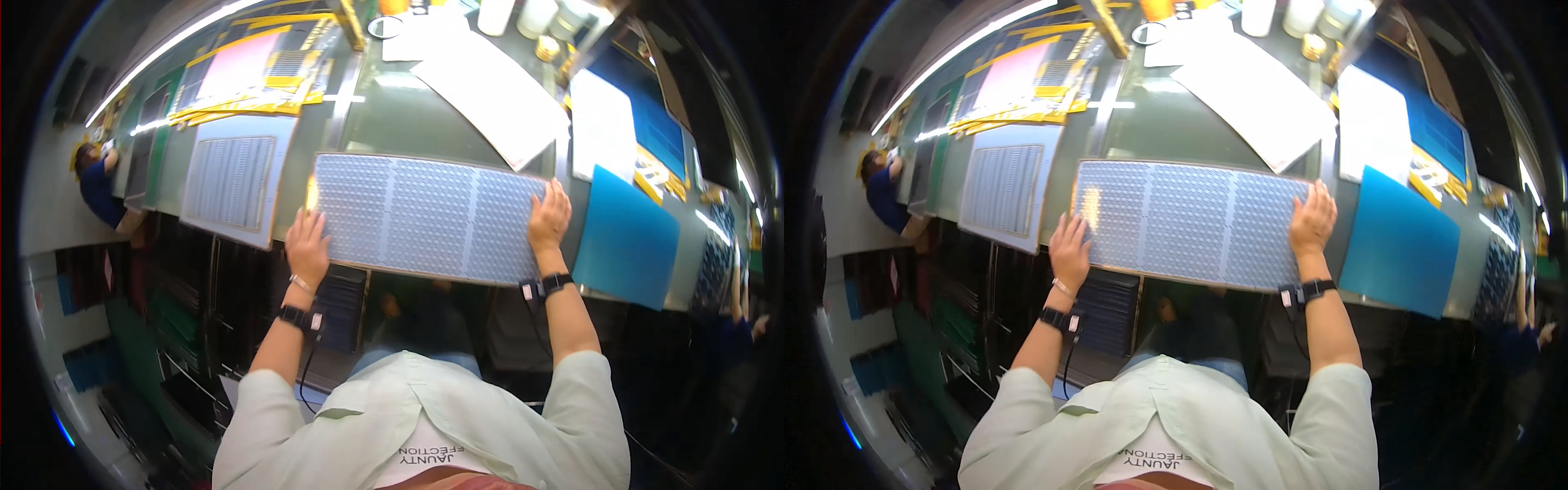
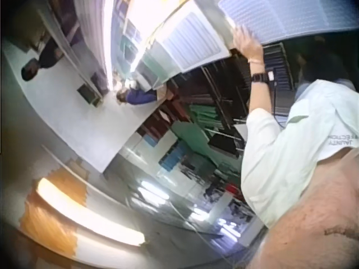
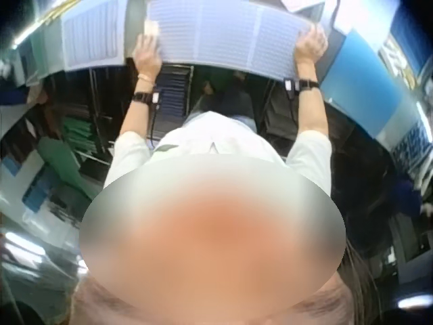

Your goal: Transferring thin rectangular panels from vertical storage racks to a lighted workstation table for visual inspection and then placing them into another rack.

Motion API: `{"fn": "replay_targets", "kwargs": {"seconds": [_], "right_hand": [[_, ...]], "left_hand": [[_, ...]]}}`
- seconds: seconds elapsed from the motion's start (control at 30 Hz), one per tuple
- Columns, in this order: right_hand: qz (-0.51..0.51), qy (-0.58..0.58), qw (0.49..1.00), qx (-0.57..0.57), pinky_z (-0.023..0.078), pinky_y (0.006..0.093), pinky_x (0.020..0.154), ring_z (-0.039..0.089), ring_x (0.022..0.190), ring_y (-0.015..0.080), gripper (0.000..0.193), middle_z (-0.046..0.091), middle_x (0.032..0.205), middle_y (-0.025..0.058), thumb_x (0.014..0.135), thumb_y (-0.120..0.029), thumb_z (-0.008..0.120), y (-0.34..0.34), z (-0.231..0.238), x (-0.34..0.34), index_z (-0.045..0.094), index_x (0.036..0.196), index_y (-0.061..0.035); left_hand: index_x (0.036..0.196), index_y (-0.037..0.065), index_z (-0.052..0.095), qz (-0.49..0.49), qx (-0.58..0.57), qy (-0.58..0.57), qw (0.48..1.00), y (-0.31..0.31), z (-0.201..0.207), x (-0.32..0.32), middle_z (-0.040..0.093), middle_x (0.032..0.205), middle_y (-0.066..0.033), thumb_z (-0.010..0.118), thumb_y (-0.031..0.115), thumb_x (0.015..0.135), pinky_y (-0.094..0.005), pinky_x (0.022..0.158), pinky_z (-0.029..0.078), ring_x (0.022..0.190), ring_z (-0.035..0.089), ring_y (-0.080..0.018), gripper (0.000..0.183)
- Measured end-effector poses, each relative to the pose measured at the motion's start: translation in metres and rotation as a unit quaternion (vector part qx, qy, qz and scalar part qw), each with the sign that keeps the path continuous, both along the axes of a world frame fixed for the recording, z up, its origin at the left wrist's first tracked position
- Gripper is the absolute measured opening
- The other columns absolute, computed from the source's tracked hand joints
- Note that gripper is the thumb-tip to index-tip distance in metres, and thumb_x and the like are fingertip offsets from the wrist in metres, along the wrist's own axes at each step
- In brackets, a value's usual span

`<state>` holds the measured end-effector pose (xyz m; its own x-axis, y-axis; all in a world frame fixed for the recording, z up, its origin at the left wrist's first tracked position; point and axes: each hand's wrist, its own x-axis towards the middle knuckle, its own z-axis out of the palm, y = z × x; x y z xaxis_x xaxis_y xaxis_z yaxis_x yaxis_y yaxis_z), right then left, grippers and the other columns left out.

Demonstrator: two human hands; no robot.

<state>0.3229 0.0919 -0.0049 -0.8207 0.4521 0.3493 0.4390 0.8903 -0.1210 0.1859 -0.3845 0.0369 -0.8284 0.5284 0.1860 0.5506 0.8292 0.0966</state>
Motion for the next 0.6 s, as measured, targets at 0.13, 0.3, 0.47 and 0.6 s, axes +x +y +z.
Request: {"fn": "replay_targets", "kwargs": {"seconds": [0.13,0.3,0.47,0.6], "right_hand": [[-0.014,-0.052,0.997,0.052,0.021,0.0488,0.113,0.031,0.138,0.0267,0.056,0.038,0.147,0.0102,0.096,-0.036,0.047,-0.002,0.003,0.001,0.038,0.141,-0.0030],[-0.009,-0.055,0.998,0.030,0.018,0.0500,0.114,0.027,0.141,0.0261,0.057,0.035,0.150,0.0102,0.097,-0.037,0.045,-0.002,0.006,0.003,0.037,0.141,-0.0026],[-0.001,-0.073,0.997,-0.018,0.015,0.0520,0.115,0.023,0.143,0.0321,0.062,0.029,0.153,0.0141,0.095,-0.034,0.047,-0.020,0.015,0.027,0.032,0.144,0.0001],[0.037,-0.110,0.990,-0.081,0.011,0.0534,0.115,0.018,0.144,0.0371,0.065,0.024,0.154,0.0200,0.094,-0.031,0.048,-0.071,0.030,0.115,0.029,0.145,0.0037]], "left_hand": [[0.136,0.005,0.049,0.047,0.040,0.002,0.998,0.057,-0.020,-0.077,0.044,0.145,-0.0095,0.055,0.036,0.091,-0.0512,0.109,0.027,0.139,0.032,-0.0319,0.055],[0.141,0.006,0.042,0.164,0.031,0.007,0.986,0.083,-0.047,-0.101,0.038,0.150,-0.0067,0.047,0.042,0.095,-0.0552,0.112,0.021,0.141,0.028,-0.0303,0.059],[0.149,0.010,0.029,0.173,0.049,0.020,0.983,0.083,-0.043,-0.094,0.026,0.156,-0.0061,0.043,0.045,0.095,-0.0539,0.115,0.014,0.144,0.022,-0.0262,0.065],[0.150,0.010,0.024,0.188,0.009,-0.013,0.982,0.081,-0.034,-0.095,0.022,0.157,-0.0062,0.043,0.047,0.095,-0.0553,0.115,0.012,0.145,0.018,-0.0256,0.069]]}}
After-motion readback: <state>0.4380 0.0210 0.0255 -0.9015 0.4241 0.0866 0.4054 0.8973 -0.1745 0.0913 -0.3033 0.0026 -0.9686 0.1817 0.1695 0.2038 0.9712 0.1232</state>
